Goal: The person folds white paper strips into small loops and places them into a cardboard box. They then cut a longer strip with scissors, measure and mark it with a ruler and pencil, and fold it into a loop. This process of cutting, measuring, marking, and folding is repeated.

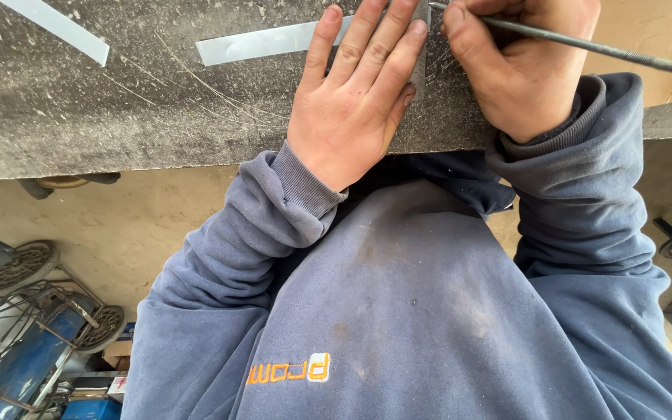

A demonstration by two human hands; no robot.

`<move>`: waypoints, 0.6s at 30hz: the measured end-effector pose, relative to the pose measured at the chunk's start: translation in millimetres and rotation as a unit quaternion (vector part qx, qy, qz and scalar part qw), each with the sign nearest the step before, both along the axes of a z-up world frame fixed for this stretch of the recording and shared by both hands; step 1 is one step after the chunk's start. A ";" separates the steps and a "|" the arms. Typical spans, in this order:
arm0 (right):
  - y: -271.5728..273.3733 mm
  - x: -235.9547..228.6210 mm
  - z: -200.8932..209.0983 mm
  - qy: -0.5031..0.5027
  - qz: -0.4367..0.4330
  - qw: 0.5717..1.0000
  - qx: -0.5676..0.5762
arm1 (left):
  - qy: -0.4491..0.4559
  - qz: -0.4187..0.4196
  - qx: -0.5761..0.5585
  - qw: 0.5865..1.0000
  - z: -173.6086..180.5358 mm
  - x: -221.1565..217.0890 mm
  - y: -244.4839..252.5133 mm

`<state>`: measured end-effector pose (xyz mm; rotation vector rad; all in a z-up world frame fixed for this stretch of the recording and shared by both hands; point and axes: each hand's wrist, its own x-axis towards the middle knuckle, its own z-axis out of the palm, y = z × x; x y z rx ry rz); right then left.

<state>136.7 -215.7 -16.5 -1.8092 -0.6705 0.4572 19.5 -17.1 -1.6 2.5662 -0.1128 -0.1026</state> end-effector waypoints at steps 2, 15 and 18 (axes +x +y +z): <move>0.3 1.1 5.9 0.015 -0.003 1.000 -0.018 | 0.000 -0.002 0.000 1.000 -1.2 0.9 -0.5; 9.2 0.2 24.2 -0.126 0.047 0.988 -0.075 | 0.002 0.007 0.007 1.000 -5.3 -1.8 -1.6; 8.7 -1.7 26.1 -0.123 0.045 0.988 -0.083 | 0.002 0.008 0.003 1.000 -5.2 -2.0 -2.6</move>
